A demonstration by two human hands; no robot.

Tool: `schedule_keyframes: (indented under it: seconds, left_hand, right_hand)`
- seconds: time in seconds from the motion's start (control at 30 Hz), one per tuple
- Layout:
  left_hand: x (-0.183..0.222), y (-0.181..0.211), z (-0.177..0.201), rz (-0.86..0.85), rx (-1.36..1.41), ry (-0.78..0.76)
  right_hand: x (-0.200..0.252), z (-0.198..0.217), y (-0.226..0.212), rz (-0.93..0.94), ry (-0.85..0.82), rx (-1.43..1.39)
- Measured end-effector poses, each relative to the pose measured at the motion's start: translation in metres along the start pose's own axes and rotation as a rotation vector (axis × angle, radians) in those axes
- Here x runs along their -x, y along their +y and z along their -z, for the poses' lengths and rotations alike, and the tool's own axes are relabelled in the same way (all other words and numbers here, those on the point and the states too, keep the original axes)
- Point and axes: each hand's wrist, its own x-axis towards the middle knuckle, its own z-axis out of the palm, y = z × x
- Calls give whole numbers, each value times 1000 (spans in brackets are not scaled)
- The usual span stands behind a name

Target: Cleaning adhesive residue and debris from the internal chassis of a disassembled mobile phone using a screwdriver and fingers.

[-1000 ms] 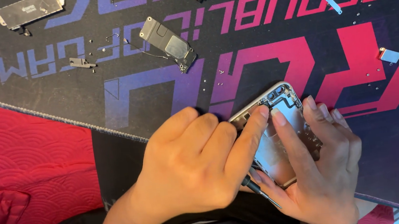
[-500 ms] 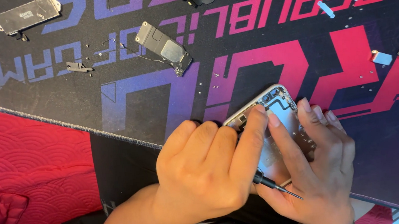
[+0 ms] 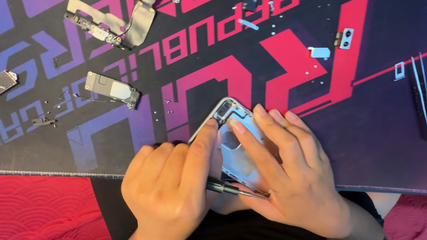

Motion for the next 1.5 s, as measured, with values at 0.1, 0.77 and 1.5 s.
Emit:
schedule_keyframes:
  seconds: [0.1, 0.77, 1.5]
  left_hand:
    - [1, 2, 0, -10, -4, -6]
    - [29, 19, 26, 428, 1028, -299]
    - [14, 39, -4, 67, 743, 98]
  right_hand:
    - [0, 4, -1, -14, 6, 8]
    - [48, 20, -1, -195, 58, 131]
    - [66, 24, 2, -444, 90, 230]
